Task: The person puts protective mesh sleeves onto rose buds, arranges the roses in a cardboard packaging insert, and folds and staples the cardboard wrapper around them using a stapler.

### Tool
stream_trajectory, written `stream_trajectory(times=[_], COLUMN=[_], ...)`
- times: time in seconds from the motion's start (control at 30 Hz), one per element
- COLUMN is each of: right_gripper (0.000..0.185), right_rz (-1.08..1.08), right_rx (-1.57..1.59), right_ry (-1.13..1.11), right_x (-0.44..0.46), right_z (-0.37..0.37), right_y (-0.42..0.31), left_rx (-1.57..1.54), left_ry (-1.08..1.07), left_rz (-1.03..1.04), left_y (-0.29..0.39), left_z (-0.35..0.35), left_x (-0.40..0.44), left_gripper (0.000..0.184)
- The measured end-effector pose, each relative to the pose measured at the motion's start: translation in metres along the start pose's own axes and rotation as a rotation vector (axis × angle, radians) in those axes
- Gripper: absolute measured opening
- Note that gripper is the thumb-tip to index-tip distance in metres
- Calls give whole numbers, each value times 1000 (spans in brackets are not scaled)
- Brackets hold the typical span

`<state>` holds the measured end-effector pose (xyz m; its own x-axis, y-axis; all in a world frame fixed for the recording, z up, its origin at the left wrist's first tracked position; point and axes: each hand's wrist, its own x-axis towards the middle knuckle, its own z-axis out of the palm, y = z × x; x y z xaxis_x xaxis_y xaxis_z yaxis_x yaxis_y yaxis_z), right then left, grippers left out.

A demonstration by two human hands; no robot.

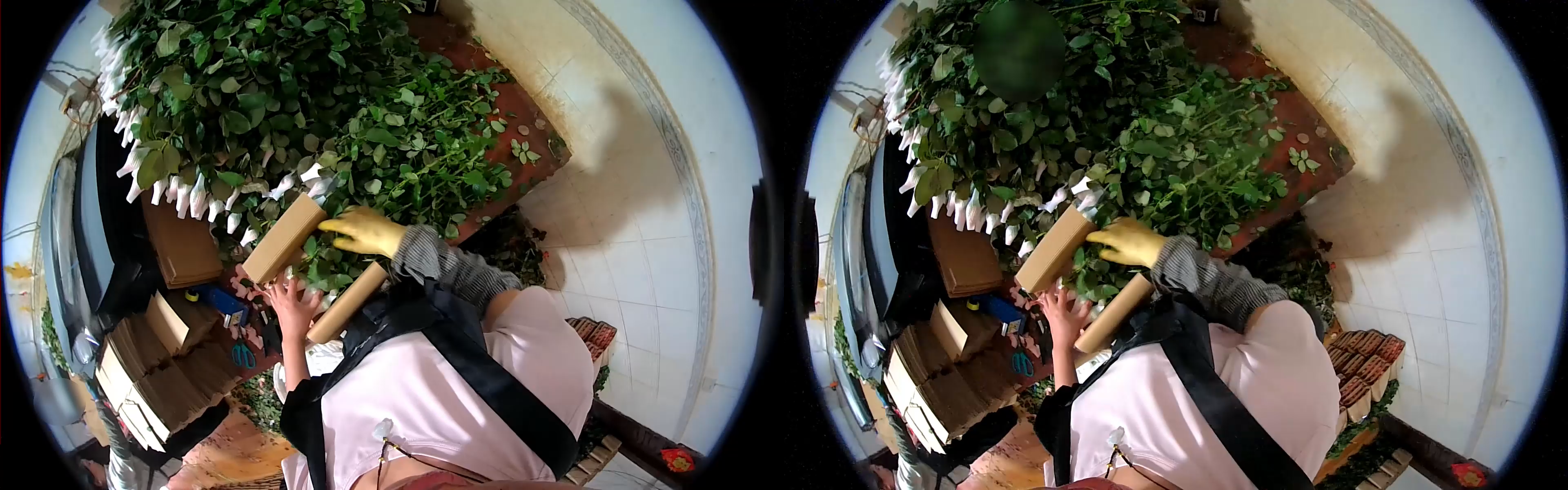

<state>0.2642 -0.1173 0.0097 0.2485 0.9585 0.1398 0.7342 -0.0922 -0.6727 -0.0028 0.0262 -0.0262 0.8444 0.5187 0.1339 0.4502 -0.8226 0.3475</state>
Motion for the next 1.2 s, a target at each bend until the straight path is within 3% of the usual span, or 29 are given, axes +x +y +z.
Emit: stream_trajectory(times=[0.03, 0.1, 0.23, 0.3, 0.37, 0.43, 0.5, 0.53, 0.57, 0.6, 0.63, 0.67, 0.7, 0.8, 0.83, 0.87, 0.93, 0.97, 1.03, 1.17, 1.2], right_gripper=[40, 36, 35, 37, 42, 47, 53, 55, 52, 51, 50, 58, 55, 22, 12, 8, 17, 21, 23, 10, 9], right_rz=[56, 28, 220, 239, 204, 125, 414, 382, 391, 360, 205, 398, 243, -217, -346, -354, -196, -16, 93, 186, 29], right_rx=[-182, -349, -400, -253, -169, -123, 224, 264, 195, 160, 216, 446, 457, 138, -176, -413, -736, -899, -1000, -1155, -1091], right_ry=[23, 334, 240, 268, 269, 173, -252, -542, -670, -541, -252, -47, 171, 802, 1053, 1162, 1073, 902, 622, 979, 1177], right_x=[-8, -35, -52, -50, -49, -32, -13, 9, 30, 44, 55, 77, 104, 199, 261, 288, 329, 336, 365, 360, 343], right_z=[-11, -4, 5, 6, 30, 19, -11, -58, -74, -111, -139, -172, -188, -251, -292, -310, -332, -335, -347, -382, -389], right_y=[2, 22, 17, 22, 58, 75, 88, 72, 80, 57, 40, 1, -2, -15, -12, -8, 11, 10, 35, -10, -21], left_rx=[0, 34, -15, 113, 118, 149, 88, 76, 64, 68, 55, 49, 44, 10, -7, -17, -12, -5, -29, -45, -45], left_ry=[-6, 1, -162, -46, -88, -168, -172, -161, -147, -132, -117, -113, -107, -71, -36, -35, -31, -43, -35, -56, -71], left_rz=[-1, 5, -33, 27, 18, -59, -59, -48, -38, -51, -48, -55, -61, -55, -52, -52, -68, -88, -96, -129, -134], left_y=[3, 8, 5, 11, 12, 12, 5, 4, 2, 1, -1, -1, 0, 8, 8, 7, 10, 11, 9, 6, 3], left_z=[-3, -7, -13, -12, -7, 0, 6, 7, 8, 11, 15, 16, 16, 12, 8, 9, 5, 5, 9, 15, 18], left_x=[1, 3, 5, 3, 1, 0, -3, -3, -3, -6, -7, -8, -8, -6, -5, -6, -5, -6, -6, -8, -8], left_gripper=[64, 64, 61, 58, 63, 68, 72, 72, 72, 68, 69, 69, 69, 61, 60, 58, 56, 55, 55, 61, 64])
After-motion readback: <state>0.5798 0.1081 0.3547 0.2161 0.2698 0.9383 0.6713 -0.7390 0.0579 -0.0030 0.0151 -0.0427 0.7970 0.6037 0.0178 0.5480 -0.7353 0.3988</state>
